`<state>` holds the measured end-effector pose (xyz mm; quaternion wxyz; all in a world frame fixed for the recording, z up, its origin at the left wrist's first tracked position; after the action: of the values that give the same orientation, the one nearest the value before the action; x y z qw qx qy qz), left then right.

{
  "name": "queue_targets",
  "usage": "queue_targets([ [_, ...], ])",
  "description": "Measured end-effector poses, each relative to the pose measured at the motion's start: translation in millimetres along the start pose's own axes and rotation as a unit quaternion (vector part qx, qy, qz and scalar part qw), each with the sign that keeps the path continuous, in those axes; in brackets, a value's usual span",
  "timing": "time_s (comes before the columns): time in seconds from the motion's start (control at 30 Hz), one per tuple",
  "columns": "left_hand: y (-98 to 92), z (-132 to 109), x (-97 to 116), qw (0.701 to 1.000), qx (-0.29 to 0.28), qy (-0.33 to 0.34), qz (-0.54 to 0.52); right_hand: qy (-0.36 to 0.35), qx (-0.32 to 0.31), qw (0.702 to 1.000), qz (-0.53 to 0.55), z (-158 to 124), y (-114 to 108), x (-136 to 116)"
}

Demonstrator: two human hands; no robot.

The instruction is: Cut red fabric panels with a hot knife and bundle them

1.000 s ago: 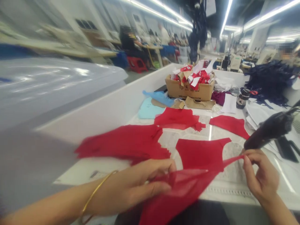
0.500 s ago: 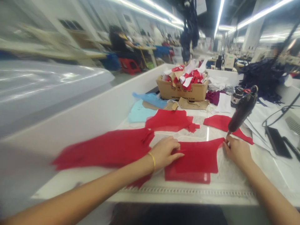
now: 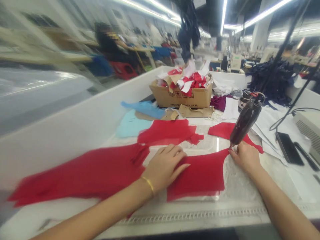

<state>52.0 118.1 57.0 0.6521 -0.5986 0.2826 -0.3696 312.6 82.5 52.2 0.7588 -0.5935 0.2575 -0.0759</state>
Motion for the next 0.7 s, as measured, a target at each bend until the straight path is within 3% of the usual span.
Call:
queue_targets([
  [0.13,14.8,3.9,56.6,0.988,0.050,0.146,-0.018,-0.030,0.057,0.984,0.165,-10.1,-28.5,-5.3],
  [0.3,35.3,32.4,108.5,0.971,0.039,0.231,-0.045,-0.029,0.185,0.882,0.432,-37.0,-83.0,-7.7],
  [0.37,38.1,47.0,116.6,0.971,0.030,0.231,-0.048,-0.032,0.199,0.859,0.471,-41.1,-93.9,-13.3],
  [0.43,41.5,58.4,119.1,0.974,0.015,0.220,-0.047,-0.028,0.191,0.857,0.479,-36.7,-96.5,-18.7],
  [0.57,51.1,66.4,118.1,0.978,-0.006,0.204,-0.050,0.006,0.157,0.855,0.494,-13.1,-84.0,-17.8],
  [0.7,55.2,62.1,118.3,0.976,0.018,0.211,-0.053,0.023,0.182,0.841,0.508,4.6,-74.0,-12.7],
])
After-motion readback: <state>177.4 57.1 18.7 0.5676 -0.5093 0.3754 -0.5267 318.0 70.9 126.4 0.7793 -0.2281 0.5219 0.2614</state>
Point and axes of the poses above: each hand's wrist, its own z-axis towards the middle knuckle, its own y-axis out of the palm, x = y × z, the point moved 9 cm from there along z, towards the middle knuckle, and after that the axes turned 15 degrees about y, right-handed, at the moved point
